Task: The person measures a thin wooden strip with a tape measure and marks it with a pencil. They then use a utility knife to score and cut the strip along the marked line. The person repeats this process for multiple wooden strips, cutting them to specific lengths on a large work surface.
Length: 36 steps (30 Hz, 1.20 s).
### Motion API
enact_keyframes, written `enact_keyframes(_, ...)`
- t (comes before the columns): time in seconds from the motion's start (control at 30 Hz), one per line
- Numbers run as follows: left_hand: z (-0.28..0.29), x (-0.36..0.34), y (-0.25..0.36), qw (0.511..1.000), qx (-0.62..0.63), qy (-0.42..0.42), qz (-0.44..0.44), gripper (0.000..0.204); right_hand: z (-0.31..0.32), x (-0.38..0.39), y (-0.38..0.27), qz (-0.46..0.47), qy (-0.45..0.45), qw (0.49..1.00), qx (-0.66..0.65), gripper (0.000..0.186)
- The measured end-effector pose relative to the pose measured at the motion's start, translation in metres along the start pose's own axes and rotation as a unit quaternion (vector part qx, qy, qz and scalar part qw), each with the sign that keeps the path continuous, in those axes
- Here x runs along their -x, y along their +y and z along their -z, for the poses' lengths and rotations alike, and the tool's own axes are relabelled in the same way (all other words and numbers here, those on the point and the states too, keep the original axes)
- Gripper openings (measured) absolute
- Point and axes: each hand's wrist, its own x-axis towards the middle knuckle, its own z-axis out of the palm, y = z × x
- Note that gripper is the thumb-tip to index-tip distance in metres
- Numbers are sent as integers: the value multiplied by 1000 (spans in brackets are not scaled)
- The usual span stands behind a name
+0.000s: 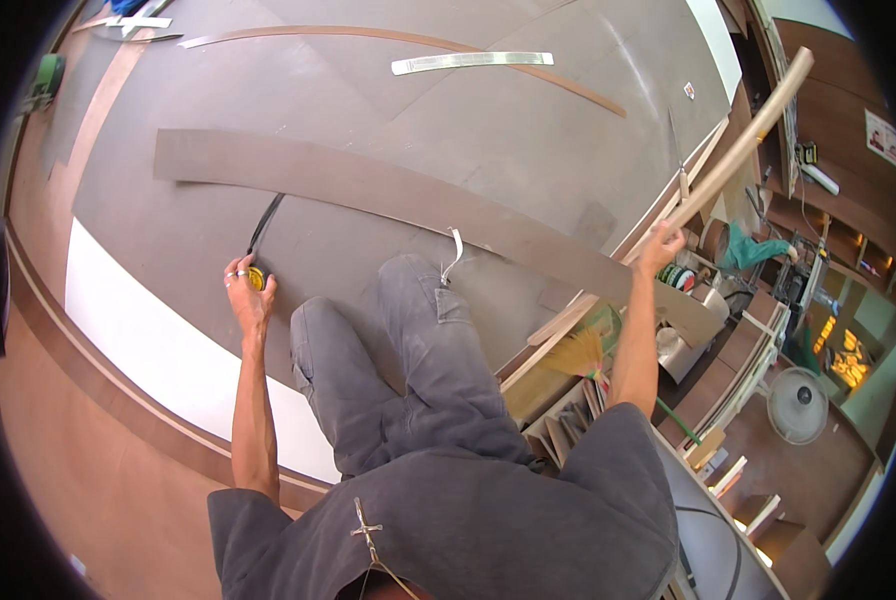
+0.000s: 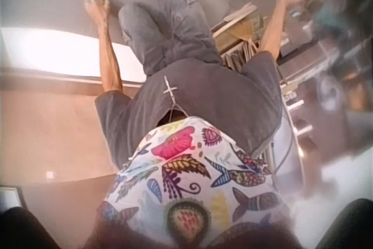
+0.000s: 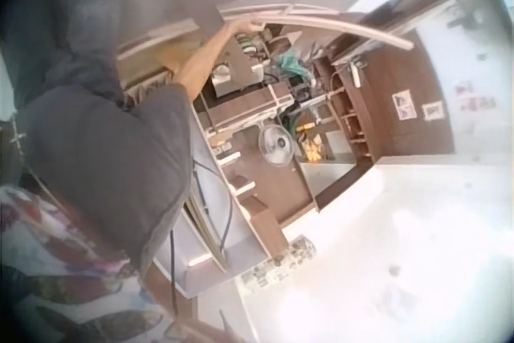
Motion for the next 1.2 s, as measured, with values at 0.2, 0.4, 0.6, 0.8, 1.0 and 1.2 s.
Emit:
enact_keyframes(0.2, 9, 77, -82, 992, -35, 55, 109, 62, 44, -49, -81, 43, -18, 977, -207, 36)
enact_keyframes(0.4, 11, 114, -88, 987, -48, 131, 77, 61, 104, -91, -149, 156, 75, 947, -272, 35)
enact_keyframes(0.6, -4, 64, -35, 973, 189, 91, 96, 74, 185, -146, -224, 224, 179, 914, -287, 40)
enact_keyframes(0.8, -15, -16, -23, 880, 385, 142, 237, 102, 204, -103, -290, 233, 51, 911, -335, 37)
enact_keyframes(1.0, -18, -72, -18, 881, 381, 179, 217, 114, 138, -8, -306, 180, -180, 874, -413, 40)
enact_keyframes(1.2, -9, -126, 20, 865, 419, 151, 229, 122, 37, 96, -272, 24, -280, 937, -209, 37)
